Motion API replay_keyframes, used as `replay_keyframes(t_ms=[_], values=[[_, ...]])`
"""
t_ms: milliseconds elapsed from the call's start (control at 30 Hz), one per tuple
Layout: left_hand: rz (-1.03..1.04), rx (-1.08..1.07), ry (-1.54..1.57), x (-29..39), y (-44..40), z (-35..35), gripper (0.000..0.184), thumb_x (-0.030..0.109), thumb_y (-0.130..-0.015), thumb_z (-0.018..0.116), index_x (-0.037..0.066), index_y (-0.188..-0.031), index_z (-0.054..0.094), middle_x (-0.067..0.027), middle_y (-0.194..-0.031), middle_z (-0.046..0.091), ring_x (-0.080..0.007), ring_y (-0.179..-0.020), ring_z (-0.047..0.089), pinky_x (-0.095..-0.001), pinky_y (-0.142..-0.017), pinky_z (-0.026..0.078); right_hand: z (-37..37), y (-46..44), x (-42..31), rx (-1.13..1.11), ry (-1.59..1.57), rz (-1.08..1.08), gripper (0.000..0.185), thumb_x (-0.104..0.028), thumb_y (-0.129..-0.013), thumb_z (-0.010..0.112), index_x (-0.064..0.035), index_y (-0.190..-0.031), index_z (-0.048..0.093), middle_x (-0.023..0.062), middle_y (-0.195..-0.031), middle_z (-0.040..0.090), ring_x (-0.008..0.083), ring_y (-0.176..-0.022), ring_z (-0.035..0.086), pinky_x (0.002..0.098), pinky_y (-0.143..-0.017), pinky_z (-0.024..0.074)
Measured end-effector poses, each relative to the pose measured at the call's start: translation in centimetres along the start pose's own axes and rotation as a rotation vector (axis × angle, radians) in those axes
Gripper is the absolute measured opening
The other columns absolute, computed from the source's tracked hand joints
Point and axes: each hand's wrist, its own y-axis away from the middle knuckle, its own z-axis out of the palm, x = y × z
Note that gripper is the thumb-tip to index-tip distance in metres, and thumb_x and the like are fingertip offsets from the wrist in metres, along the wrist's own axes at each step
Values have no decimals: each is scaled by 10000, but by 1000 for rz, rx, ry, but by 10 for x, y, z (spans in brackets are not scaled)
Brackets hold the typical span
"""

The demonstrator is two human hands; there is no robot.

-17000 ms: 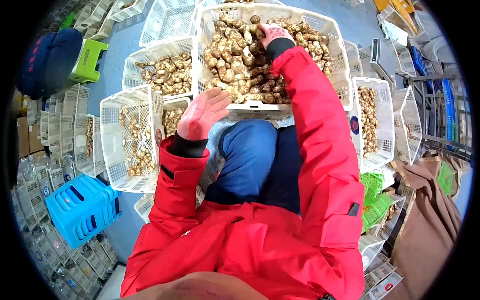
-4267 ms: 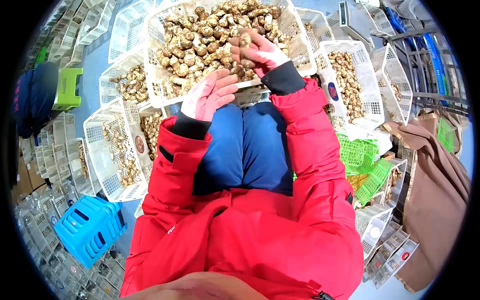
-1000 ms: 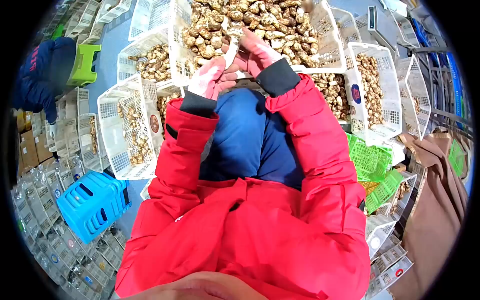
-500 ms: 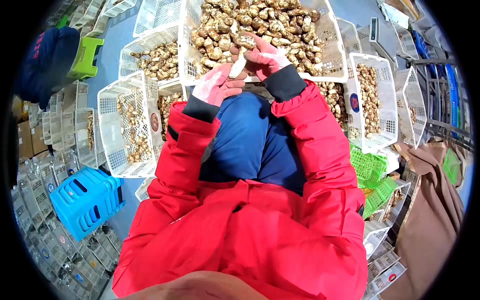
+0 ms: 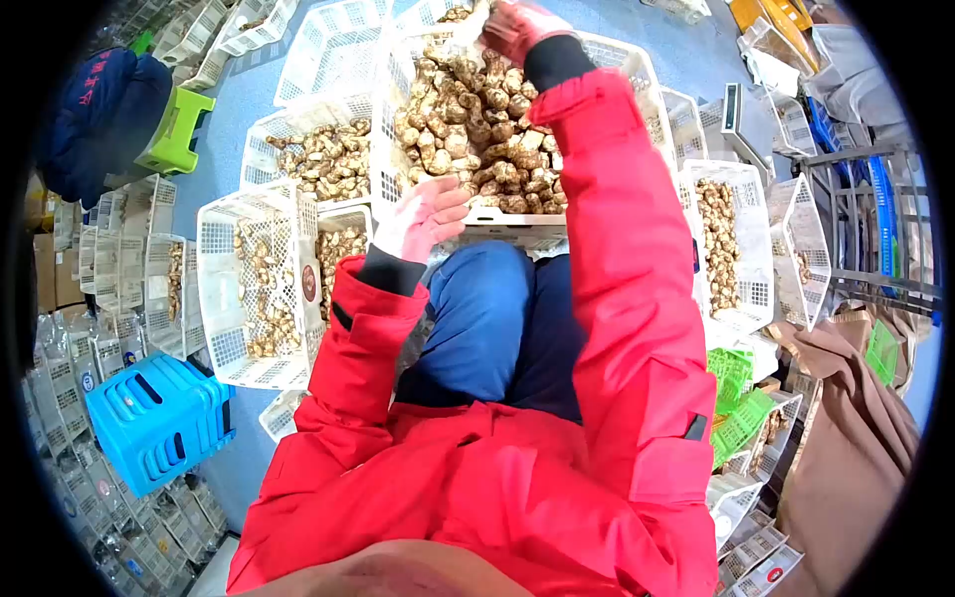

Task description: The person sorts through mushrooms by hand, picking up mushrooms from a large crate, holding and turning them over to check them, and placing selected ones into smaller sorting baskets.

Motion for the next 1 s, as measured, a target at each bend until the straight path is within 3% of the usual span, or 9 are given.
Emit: replay_keyframes(t_ms=[33, 67, 100, 233, 333, 467, 633, 767, 1000], values=[[1, 56, -45, 8, 6, 5, 484, 331, -862, 469, 4, -1208, 382, -133, -1097, 522, -207, -952, 529, -329, -801, 433, -14, -15, -3, 183, 83, -58, 627, -198, -809, 548, -104, -1321, 198, 99, -1005, 546, 234, -896, 553, 395, -665, 456], [-12, 58, -12, 9, 6, -2, 468, 338, -877, 446, 3, -1199, 393, -127, -1080, 532, -201, -948, 534, -320, -795, 433, -56, -15, -28, -134, 70, 298, 684, -411, -800, 547, -144, -1323, 196, 110, -1110, 487, 269, -992, 495, 517, -828, 385], [25, 98, -46, 9, 8, -1, 462, 365, -880, 431, 2, -1167, 422, -146, -1063, 543, -214, -916, 551, -317, -767, 450, -95, -51, 2, -271, -171, -106, 264, -125, -804, 572, -26, -1041, 511, 145, -860, 591, 285, -793, 588, 412, -711, 503], [-35, 56, 26, 0, -1, 0, 467, 334, -867, 464, -4, -1183, 404, -131, -1077, 536, -198, -917, 547, -320, -774, 451, -77, 46, 3, 296, 351, 188, 354, -115, -809, 562, -22, -1136, 466, 177, -914, 598, 295, -776, 609, 368, -655, 512], [-44, -45, 75, -14, -7, 1, 484, 335, -846, 494, -4, -1180, 406, -146, -1073, 537, -208, -901, 551, -325, -771, 456, -82, 40, 8, 294, 896, 156, 392, -155, -827, 512, -66, -1201, 436, 144, -972, 606, 256, -769, 613, 325, -669, 490], [-35, 75, 0, -7, -6, 10, 397, 302, -869, 452, 9, -1135, 453, -135, -1031, 564, -188, -856, 559, -297, -737, 453, -35, 19, 43, 112, 2121, 136, 513, -339, -781, 527, -194, -1254, 389, 155, -1178, 496, 263, -1074, 494, 345, -907, 399], [-4, 72, -83, 9, -6, 1, 491, 354, -865, 440, -24, -1177, 408, -165, -1064, 538, -225, -916, 547, -333, -788, 439, -62, 0, 58, 202, 2089, 43, 474, -122, -759, 512, -200, -1221, 437, 120, -1100, 556, 255, -1013, 534, 333, -874, 423], [19, 151, 13, 4, -10, 0, 372, 276, -892, 406, -7, -1128, 456, -149, -1032, 562, -204, -881, 561, -306, -759, 447, -101, 21, 26, 10, 660, 33, 449, 15, -739, 568, -80, -1171, 492, 68, -1023, 602, 129, -832, 586, 246, -699, 487], [-6, 56, 39, -10, -14, 0, 384, 290, -884, 431, 6, -1143, 448, -144, -1041, 559, -213, -905, 556, -321, -767, 446, -83, 27, 31, 9, 1656, -206, 428, -145, -742, 531, -167, -1168, 493, 109, -1000, 595, 243, -847, 582, 324, -771, 463]])
